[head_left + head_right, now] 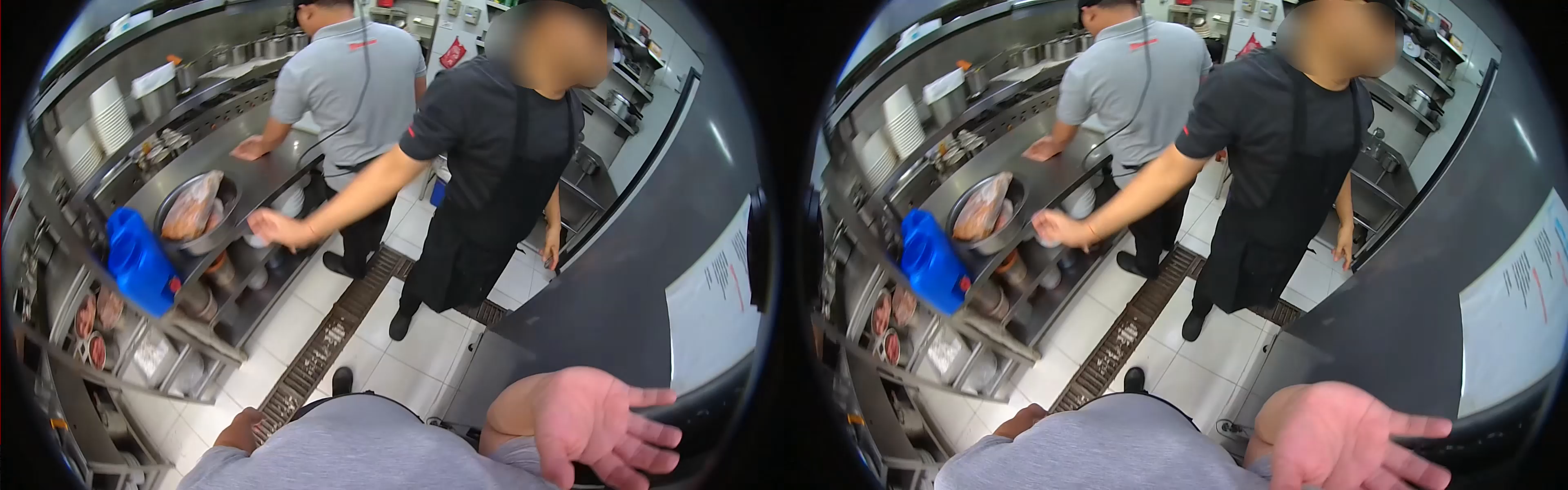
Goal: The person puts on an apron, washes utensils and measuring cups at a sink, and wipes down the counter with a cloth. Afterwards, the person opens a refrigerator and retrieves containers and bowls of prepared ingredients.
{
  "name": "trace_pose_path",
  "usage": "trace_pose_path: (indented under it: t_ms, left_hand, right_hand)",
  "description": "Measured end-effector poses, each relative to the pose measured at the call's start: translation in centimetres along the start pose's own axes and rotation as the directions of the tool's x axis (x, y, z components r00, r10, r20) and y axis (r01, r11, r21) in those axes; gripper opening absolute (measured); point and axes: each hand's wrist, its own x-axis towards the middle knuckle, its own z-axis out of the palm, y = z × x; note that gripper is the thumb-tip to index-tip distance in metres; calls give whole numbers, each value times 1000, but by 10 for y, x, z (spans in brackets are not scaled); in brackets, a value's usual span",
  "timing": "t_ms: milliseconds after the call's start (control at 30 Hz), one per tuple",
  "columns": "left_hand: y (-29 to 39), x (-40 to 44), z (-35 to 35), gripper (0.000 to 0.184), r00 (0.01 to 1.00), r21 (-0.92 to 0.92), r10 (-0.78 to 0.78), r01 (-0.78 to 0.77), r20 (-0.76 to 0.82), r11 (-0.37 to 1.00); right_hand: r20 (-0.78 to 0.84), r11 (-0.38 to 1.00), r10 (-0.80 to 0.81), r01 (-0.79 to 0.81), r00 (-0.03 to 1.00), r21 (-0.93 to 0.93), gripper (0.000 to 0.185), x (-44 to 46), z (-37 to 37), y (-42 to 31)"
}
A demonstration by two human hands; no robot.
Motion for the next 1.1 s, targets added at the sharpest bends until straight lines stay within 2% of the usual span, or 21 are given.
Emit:
trace_pose_path:
  t_ms: [33, 67, 100, 133, 167, 200, 267, 300, 333, 367, 433, 533, 600, 700, 767, 867, 933, 967, 1033, 1067, 1100]
  left_hand:
    - [-10, 86, -4, 34, 963, 223, -201, 159, 181, 962]
    - [-44, 176, 6, 35, 928, 68, -345, 339, 139, 939]
    - [-40, 241, -3, 36, 893, -11, -407, 416, 193, 909]
    - [17, 262, -19, 33, 913, 4, -379, 383, 150, 924]
    - [62, 304, -30, 34, 942, 183, -316, 293, 113, 938]
    - [89, 357, -42, 36, 991, 419, -23, -34, 131, 907]
    - [216, 391, -65, 37, 949, 679, 243, -314, 200, 664]
    - [258, 423, -68, 39, 853, 675, 471, -485, 224, 557]
    - [313, 434, -69, 37, 846, 539, 515, -500, 137, 678]
    - [376, 433, -68, 37, 839, 378, 542, -516, 43, 769]
    - [491, 427, -65, 37, 854, 210, 507, -521, 118, 827]
    - [565, 502, -21, 37, 773, 42, 576, -607, 266, 794]
    - [618, 527, 4, 37, 730, 107, 556, -639, 398, 762]
    - [700, 548, 33, 38, 656, 138, 497, -671, 567, 729]
    - [744, 572, 53, 39, 597, 123, 473, -695, 648, 709]
    - [822, 625, 90, 35, 552, 175, 439, -741, 709, 649]
    - [881, 649, 114, 39, 488, 276, 473, -850, 734, 448]
    - [906, 661, 130, 41, 450, 325, 485, -889, 750, 323]
    - [964, 673, 150, 46, 412, 283, 437, -900, 799, 332]
    - [988, 685, 164, 46, 340, 273, 436, -939, 834, 209]
    - [1014, 687, 172, 45, 337, 274, 423, -940, 841, 205]
  right_hand:
    - [16, 1000, -14, 14, 1000, -6, 51, -15, -12, 9]
    - [356, 948, 103, 17, 929, -318, 62, -27, -39, 14]
    - [593, 803, 302, 135, 747, -580, 78, -41, -58, 21]
    - [638, 788, 287, 203, 714, -581, 75, -60, -65, 34]
    - [648, 779, 281, 226, 708, -584, 75, -77, -71, 48]
    - [665, 769, 278, 254, 693, -586, 74, -93, -77, 62]
    - [690, 748, 283, 297, 666, -594, 73, -119, -92, 91]
    - [686, 735, 270, 316, 675, -600, 72, -131, -102, 107]
    - [682, 723, 250, 336, 688, -604, 71, -144, -110, 123]
    - [686, 712, 241, 356, 686, -606, 71, -159, -118, 139]
    - [689, 688, 222, 389, 690, -613, 71, -186, -139, 169]
    - [684, 751, 222, 325, 695, -574, 80, -232, -181, 214]
    - [701, 742, 300, 303, 647, -598, 79, -267, -205, 253]
    - [779, 729, 451, 325, 435, -603, 79, -320, -241, 308]
    - [876, 778, 407, 404, 258, -481, 80, -352, -253, 347]
    - [851, 766, 424, 378, 310, -520, 81, -383, -289, 390]
    - [857, 757, 384, 413, 344, -506, 81, -400, -305, 419]
    - [854, 740, 398, 434, 334, -514, 81, -405, -321, 435]
    - [894, 712, 371, 541, 249, -447, 77, -404, -345, 466]
    - [885, 679, 421, 578, 199, -453, 77, -401, -361, 481]
    - [896, 665, 401, 613, 190, -427, 77, -396, -374, 497]
